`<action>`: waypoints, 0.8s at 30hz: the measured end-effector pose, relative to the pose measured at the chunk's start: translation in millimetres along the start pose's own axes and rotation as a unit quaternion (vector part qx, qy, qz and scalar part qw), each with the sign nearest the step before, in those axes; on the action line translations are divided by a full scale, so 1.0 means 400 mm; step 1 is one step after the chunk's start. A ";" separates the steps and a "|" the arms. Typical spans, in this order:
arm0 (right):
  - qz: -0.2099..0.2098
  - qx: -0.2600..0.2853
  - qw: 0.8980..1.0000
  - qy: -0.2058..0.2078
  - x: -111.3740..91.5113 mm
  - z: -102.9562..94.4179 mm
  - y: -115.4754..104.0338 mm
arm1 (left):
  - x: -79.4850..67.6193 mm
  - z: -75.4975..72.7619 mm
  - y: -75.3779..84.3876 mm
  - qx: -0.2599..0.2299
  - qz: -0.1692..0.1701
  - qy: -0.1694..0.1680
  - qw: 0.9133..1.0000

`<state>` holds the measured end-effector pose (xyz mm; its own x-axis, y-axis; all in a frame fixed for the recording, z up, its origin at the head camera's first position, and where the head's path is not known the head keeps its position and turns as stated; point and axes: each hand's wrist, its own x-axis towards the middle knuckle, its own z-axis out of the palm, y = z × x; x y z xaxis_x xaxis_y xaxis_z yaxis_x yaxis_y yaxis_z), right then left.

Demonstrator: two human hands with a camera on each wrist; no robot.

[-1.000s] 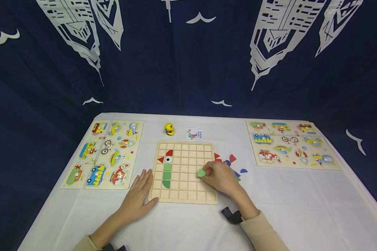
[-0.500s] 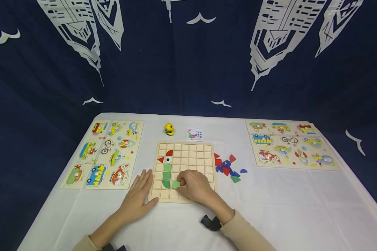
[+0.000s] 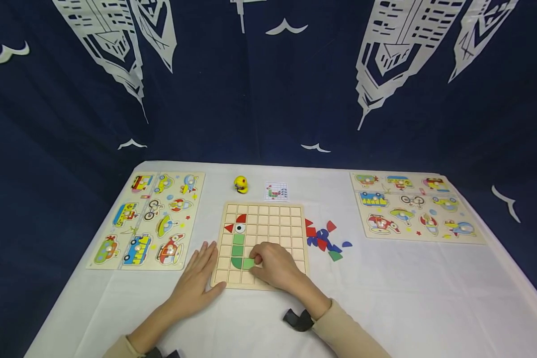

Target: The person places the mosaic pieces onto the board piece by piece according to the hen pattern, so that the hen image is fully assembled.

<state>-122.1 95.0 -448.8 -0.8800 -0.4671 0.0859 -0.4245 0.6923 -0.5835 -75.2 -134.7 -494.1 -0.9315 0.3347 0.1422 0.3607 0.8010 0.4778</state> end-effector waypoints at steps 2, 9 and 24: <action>-0.001 0.000 1.000 0.000 0.000 0.001 0.001 | 0.000 0.000 0.000 0.001 0.001 0.000 1.000; -0.002 0.002 1.000 -0.001 -0.004 -0.007 0.003 | 0.001 0.001 0.001 -0.001 0.002 0.002 1.000; 0.100 -0.034 0.990 0.094 -0.140 -0.195 0.158 | 0.000 0.002 0.002 0.004 0.001 0.006 1.000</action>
<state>-116.2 207.8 -427.5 -0.9695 -0.2101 0.1265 -0.2448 0.7987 -0.5496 -75.1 -133.6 -494.6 -0.9314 0.3298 0.1542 0.3627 0.8047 0.4701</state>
